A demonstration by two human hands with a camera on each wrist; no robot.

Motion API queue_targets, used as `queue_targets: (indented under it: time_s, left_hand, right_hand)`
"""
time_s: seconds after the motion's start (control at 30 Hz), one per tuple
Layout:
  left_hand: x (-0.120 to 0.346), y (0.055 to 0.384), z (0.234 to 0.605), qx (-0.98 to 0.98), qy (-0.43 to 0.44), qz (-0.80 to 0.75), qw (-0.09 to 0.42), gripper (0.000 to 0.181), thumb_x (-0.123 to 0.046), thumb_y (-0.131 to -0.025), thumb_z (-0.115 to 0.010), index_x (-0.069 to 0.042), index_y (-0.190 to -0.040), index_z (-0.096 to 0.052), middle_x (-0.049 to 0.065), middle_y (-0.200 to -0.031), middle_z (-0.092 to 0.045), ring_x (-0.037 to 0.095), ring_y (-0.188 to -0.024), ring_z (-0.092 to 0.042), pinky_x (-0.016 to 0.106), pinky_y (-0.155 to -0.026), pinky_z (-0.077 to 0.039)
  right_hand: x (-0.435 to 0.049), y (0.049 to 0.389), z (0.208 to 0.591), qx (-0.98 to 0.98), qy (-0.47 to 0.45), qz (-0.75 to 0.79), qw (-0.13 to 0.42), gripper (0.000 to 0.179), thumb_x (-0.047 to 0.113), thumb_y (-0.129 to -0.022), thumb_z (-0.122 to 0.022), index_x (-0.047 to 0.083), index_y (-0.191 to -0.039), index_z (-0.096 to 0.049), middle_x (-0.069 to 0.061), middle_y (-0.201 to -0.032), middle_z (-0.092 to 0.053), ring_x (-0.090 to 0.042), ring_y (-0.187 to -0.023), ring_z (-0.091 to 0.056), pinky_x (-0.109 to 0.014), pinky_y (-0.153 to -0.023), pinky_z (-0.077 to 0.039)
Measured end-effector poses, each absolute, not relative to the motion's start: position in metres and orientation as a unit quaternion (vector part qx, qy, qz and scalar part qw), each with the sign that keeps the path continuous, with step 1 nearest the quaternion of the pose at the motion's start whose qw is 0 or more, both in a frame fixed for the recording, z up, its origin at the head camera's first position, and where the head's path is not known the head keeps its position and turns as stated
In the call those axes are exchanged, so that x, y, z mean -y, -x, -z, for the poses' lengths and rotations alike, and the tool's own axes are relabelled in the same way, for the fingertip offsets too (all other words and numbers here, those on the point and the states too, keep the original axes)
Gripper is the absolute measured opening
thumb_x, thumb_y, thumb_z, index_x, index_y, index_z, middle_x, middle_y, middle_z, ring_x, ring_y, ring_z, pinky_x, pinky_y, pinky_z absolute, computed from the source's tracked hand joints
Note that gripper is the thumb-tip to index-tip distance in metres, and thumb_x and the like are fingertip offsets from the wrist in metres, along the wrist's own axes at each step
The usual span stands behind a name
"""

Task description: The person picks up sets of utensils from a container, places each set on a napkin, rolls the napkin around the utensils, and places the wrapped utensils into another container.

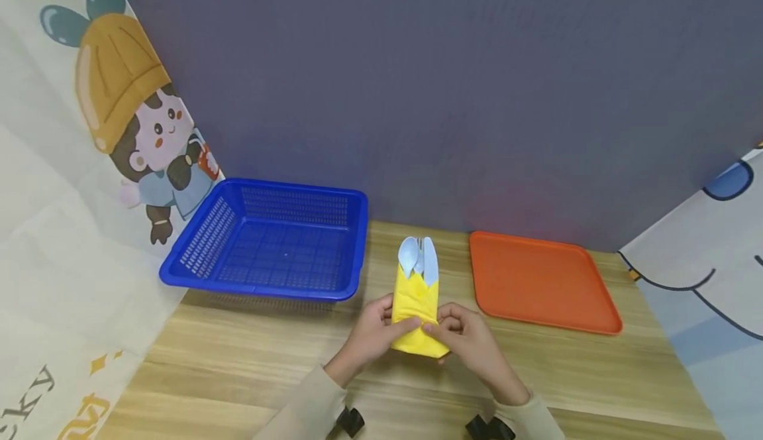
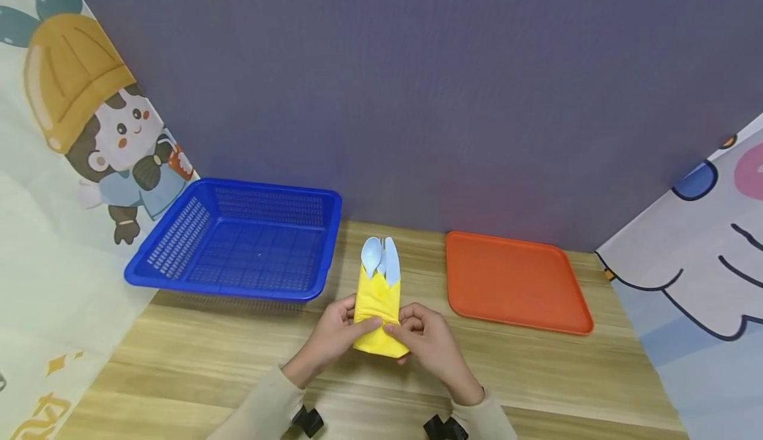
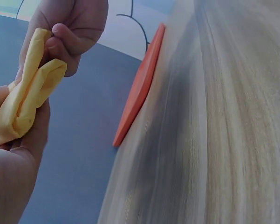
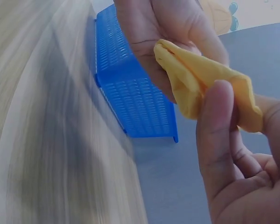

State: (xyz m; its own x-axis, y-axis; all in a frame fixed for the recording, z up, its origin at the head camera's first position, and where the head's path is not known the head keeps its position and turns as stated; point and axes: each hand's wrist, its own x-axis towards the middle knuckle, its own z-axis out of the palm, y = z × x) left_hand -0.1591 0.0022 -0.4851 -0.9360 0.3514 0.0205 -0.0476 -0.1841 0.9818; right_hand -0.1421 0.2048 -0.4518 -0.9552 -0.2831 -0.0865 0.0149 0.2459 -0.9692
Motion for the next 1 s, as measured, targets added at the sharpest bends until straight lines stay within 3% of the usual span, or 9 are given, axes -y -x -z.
queue_targets:
  time_s: [0.5,0.73,1.0]
  left_hand:
    - [0.007,0.152,0.481,-0.636,-0.15,-0.747,0.12,0.028,-0.008,-0.091,-0.074,0.007,-0.113,-0.068,0.017,-0.094,-0.074,0.02,-0.075,-0.072,0.036,-0.066,-0.06]
    - [0.008,0.148,0.476,-0.636,-0.152,-0.751,0.087,0.027,-0.007,-0.09,-0.074,0.008,-0.112,-0.069,0.019,-0.094,-0.074,0.021,-0.075,-0.073,0.038,-0.065,-0.06]
    - [0.011,0.148,0.471,-0.666,-0.148,-0.728,0.067,0.028,-0.011,-0.091,-0.075,0.006,-0.112,-0.069,0.016,-0.094,-0.074,0.02,-0.076,-0.073,0.036,-0.065,-0.06]
  right_hand:
    - [-0.208,0.137,0.457,-0.754,0.179,0.621,0.115,0.02,0.01,-0.095,-0.07,-0.005,-0.103,-0.059,-0.01,-0.074,-0.067,-0.018,-0.057,-0.064,-0.052,-0.048,-0.055]
    - [-0.203,0.136,0.466,-0.722,0.191,0.657,0.102,0.018,0.004,-0.096,-0.066,-0.008,-0.105,-0.056,-0.012,-0.074,-0.065,-0.018,-0.056,-0.063,-0.05,-0.046,-0.054]
    - [-0.205,0.136,0.463,-0.741,0.186,0.636,0.107,0.02,0.007,-0.095,-0.068,-0.006,-0.107,-0.057,-0.013,-0.078,-0.064,-0.021,-0.061,-0.066,-0.054,-0.052,-0.055]
